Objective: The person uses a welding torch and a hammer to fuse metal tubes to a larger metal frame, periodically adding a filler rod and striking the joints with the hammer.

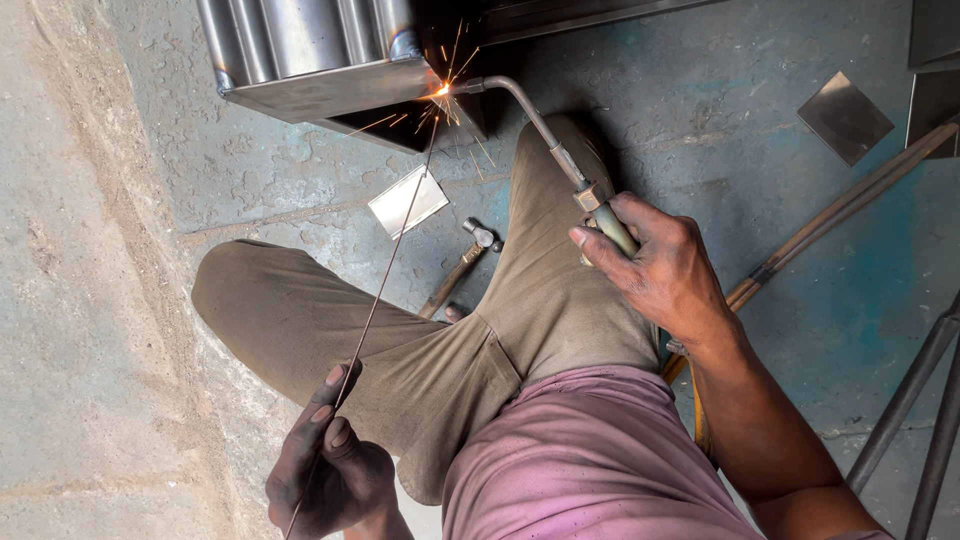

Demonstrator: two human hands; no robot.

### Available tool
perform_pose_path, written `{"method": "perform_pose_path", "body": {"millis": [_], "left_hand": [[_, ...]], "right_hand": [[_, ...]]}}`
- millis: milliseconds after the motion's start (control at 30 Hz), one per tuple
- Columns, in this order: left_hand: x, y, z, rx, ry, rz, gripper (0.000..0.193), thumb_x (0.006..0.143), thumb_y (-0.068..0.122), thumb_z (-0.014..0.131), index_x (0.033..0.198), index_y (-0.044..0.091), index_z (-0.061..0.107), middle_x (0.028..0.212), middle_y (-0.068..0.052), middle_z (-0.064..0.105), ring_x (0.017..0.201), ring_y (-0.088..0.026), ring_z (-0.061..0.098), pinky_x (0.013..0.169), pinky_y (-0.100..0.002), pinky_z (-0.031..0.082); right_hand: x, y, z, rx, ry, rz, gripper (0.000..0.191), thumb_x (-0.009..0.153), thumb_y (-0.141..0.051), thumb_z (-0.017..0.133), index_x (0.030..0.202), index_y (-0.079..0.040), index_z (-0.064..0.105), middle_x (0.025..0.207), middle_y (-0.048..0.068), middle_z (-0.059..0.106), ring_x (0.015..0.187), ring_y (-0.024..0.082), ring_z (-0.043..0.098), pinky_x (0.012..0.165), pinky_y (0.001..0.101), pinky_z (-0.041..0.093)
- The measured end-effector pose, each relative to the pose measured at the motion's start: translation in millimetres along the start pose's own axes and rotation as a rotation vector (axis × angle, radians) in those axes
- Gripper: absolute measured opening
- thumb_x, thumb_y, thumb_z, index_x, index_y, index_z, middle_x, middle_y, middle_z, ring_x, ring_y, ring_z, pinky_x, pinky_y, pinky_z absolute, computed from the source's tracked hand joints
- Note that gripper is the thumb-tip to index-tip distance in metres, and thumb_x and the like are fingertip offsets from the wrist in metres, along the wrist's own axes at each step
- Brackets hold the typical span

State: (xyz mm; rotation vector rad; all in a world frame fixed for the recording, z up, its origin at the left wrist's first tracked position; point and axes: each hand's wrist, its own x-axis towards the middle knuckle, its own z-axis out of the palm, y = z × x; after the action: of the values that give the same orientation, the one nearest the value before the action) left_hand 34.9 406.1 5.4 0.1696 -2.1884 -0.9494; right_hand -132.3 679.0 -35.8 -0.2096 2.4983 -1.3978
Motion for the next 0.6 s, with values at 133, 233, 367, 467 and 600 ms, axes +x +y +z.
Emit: {"method": "perform_pose_path", "body": {"millis": [133,233,367,467,600], "left_hand": [[-2,-3,2,-0.011,0.022,-0.012,0.027,0.112,0.011,0.052,0.11,-0.016,0.048,0.098,-0.04,0.066,0.099,-0.046,0.074,0.08,-0.048,0.063],[-3,-5,1,-0.059,0.007,-0.063,0.027,0.116,0.012,0.051,0.115,-0.015,0.046,0.104,-0.041,0.066,0.1,-0.044,0.074,0.086,-0.047,0.062],[1,-5,1,-0.051,0.025,-0.036,0.028,0.116,0.014,0.049,0.116,-0.013,0.044,0.102,-0.039,0.067,0.098,-0.044,0.074,0.083,-0.046,0.063],[6,-7,2,-0.074,0.038,-0.062,0.031,0.117,0.019,0.045,0.118,-0.012,0.041,0.102,-0.038,0.067,0.096,-0.042,0.076,0.08,-0.043,0.064],[12,-10,4,-0.067,0.025,-0.06,0.03,0.119,0.022,0.04,0.119,-0.009,0.036,0.104,-0.039,0.067,0.095,-0.043,0.075,0.077,-0.043,0.064]], "right_hand": [[-2,1,0,-0.024,-0.002,-0.007,0.025,0.094,-0.023,0.078,0.084,-0.004,0.064,0.069,0.008,0.07,0.064,0.016,0.072,0.054,0.0316,0.055],[-2,1,2,-0.031,0.004,0.006,0.027,0.094,-0.023,0.078,0.083,-0.003,0.063,0.069,0.008,0.07,0.062,0.016,0.07,0.054,0.0325,0.054],[0,2,2,-0.018,-0.002,0.018,0.026,0.094,-0.023,0.078,0.082,-0.004,0.063,0.069,0.008,0.07,0.063,0.014,0.071,0.052,0.0311,0.055],[-1,3,1,-0.017,-0.003,0.018,0.027,0.094,-0.023,0.078,0.083,-0.004,0.063,0.068,0.008,0.069,0.062,0.015,0.07,0.052,0.0311,0.054],[-2,4,0,-0.015,-0.002,-0.01,0.025,0.094,-0.022,0.078,0.085,-0.004,0.064,0.068,0.007,0.069,0.062,0.015,0.07,0.052,0.031,0.054]]}}
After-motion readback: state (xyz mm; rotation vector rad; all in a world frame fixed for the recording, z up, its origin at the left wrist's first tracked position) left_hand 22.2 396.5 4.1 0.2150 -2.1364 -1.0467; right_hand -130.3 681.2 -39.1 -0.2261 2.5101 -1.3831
